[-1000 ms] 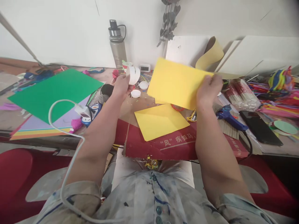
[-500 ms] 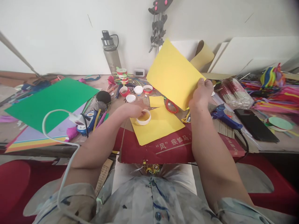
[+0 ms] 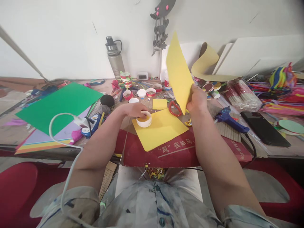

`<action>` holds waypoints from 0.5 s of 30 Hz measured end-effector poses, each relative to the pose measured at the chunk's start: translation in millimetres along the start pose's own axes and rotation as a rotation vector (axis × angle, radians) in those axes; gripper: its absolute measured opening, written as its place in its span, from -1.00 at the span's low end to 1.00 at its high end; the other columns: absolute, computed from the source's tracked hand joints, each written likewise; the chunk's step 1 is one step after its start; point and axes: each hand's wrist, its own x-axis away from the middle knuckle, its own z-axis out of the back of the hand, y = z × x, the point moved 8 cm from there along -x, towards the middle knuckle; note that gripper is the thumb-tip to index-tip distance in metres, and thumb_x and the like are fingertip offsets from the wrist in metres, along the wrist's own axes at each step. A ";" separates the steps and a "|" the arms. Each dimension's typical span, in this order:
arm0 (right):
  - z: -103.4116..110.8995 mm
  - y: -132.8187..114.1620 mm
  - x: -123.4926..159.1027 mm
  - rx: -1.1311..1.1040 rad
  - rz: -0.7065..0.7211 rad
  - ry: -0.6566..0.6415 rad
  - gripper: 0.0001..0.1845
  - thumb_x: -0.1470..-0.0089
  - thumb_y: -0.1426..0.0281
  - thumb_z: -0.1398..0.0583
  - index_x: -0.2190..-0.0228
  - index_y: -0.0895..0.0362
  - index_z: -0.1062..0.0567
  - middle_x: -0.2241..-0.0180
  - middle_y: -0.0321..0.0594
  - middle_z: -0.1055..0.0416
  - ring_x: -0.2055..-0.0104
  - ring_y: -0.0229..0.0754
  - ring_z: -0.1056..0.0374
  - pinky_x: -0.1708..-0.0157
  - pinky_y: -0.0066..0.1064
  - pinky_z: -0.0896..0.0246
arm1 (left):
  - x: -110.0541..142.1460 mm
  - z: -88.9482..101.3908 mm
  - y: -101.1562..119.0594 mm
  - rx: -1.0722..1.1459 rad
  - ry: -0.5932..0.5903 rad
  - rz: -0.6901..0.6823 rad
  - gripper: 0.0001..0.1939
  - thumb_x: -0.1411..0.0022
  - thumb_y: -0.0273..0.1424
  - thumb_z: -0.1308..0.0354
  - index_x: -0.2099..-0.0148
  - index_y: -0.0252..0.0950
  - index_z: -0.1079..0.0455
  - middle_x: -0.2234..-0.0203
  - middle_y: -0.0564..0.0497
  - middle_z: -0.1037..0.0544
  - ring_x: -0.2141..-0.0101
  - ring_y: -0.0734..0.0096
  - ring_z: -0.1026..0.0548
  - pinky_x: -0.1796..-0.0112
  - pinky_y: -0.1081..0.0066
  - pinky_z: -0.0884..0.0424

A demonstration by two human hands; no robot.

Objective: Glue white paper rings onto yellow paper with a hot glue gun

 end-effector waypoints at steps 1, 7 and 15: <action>-8.3 2.4 5.6 -0.081 -0.037 -0.033 -0.65 -0.46 0.22 0.05 0.03 0.05 -0.47 -0.05 -0.07 -0.63 -0.11 -0.03 -0.57 0.05 -0.14 -0.60 | 2.8 6.3 -2.0 0.012 0.029 -0.004 -0.98 -0.02 -0.44 -0.32 0.42 -0.21 -0.57 0.47 0.06 -0.58 0.39 0.32 -0.45 0.40 0.46 -0.21; -46.9 38.1 32.7 -0.255 -0.320 -0.134 -0.81 -0.37 0.28 -0.08 0.21 0.05 -0.48 0.27 -0.15 -0.67 0.14 -0.01 -0.63 0.07 -0.07 -0.63 | 32.0 39.3 -17.2 0.089 0.099 0.070 -0.89 -0.08 -0.58 -0.29 0.37 -0.26 -0.56 0.44 0.07 -0.55 0.39 0.36 -0.45 0.36 0.51 -0.25; -20.8 40.0 17.1 -0.088 -0.289 0.026 -0.83 -0.42 0.35 -0.01 0.20 0.01 -0.38 0.22 -0.20 -0.65 0.14 -0.11 -0.61 0.10 -0.18 -0.60 | 27.9 59.7 -46.5 -0.024 0.220 0.103 -0.79 -0.08 -0.45 -0.34 0.56 -0.22 -0.46 0.58 0.05 -0.49 0.45 0.35 -0.37 0.43 0.50 -0.17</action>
